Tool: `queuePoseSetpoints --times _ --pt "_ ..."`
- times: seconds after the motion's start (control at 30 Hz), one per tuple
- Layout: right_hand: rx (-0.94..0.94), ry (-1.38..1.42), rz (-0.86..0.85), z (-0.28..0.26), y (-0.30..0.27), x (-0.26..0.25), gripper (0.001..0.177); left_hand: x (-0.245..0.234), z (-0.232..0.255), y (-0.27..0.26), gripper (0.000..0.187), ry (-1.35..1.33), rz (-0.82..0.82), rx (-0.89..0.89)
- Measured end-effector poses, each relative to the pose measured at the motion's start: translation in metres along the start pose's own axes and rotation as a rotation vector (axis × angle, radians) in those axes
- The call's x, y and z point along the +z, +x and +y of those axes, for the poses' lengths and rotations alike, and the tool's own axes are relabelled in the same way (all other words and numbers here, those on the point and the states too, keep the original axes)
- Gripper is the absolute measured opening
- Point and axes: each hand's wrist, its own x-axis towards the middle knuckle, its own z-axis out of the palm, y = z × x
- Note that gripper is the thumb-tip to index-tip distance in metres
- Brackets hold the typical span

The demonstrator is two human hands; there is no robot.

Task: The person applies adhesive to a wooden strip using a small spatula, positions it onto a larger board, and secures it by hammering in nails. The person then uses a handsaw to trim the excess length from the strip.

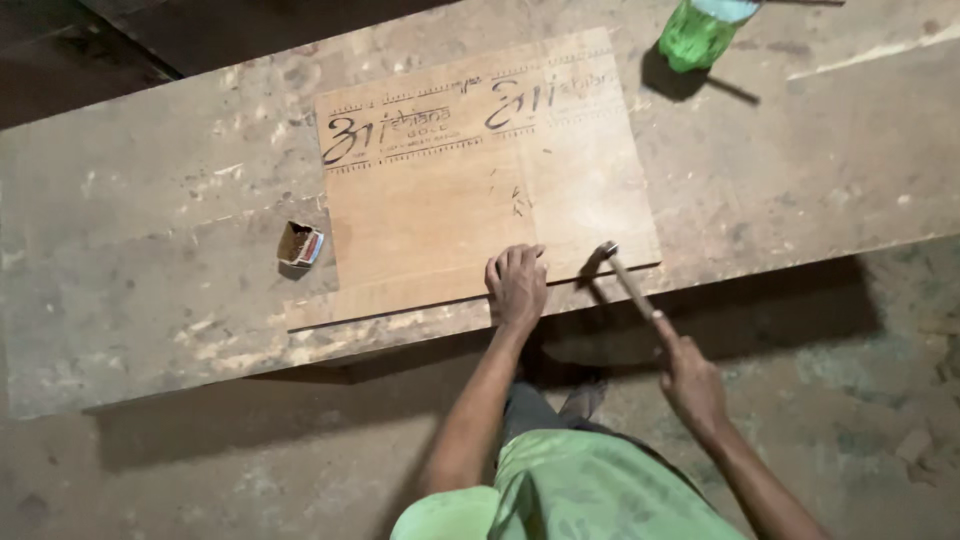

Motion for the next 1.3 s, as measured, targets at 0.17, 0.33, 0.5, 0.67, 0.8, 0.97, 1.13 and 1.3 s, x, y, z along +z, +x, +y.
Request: queuePoseSetpoints --times 0.17,0.33,0.5,0.67,0.8,0.97,1.13,1.3 --pt "0.081 0.009 0.040 -0.013 -0.006 0.006 0.071 -0.029 -0.038 0.045 0.023 -0.046 0.028 -0.030" --pt "0.209 -0.018 0.003 -0.035 -0.004 0.016 0.072 -0.050 -0.058 0.096 0.024 -0.117 -0.092 0.091" --pt "0.273 0.034 0.064 -0.049 -0.009 0.029 0.070 -0.041 -0.054 0.114 0.026 -0.067 -0.077 0.177" --pt "0.297 0.079 0.094 -0.061 -0.012 0.039 0.068 -0.046 -0.052 0.105 0.023 -0.068 -0.023 0.178" --pt "0.199 0.113 0.181 -0.062 -0.011 0.035 0.067 -0.060 -0.050 0.098 0.012 -0.256 -0.059 0.078" --pt "0.286 0.261 0.091 -0.069 -0.048 0.040 0.059 -0.099 -0.087 0.057 0.019 -0.497 0.059 -0.021" --pt "0.280 0.419 0.019 -0.095 -0.087 0.056 0.059 -0.147 -0.149 -0.038 0.016 -0.470 0.041 -0.295" --pt "0.425 0.430 -0.204 -0.124 -0.098 0.072 0.064 -0.160 -0.182 -0.120 0.024 -0.560 -0.088 -0.290"
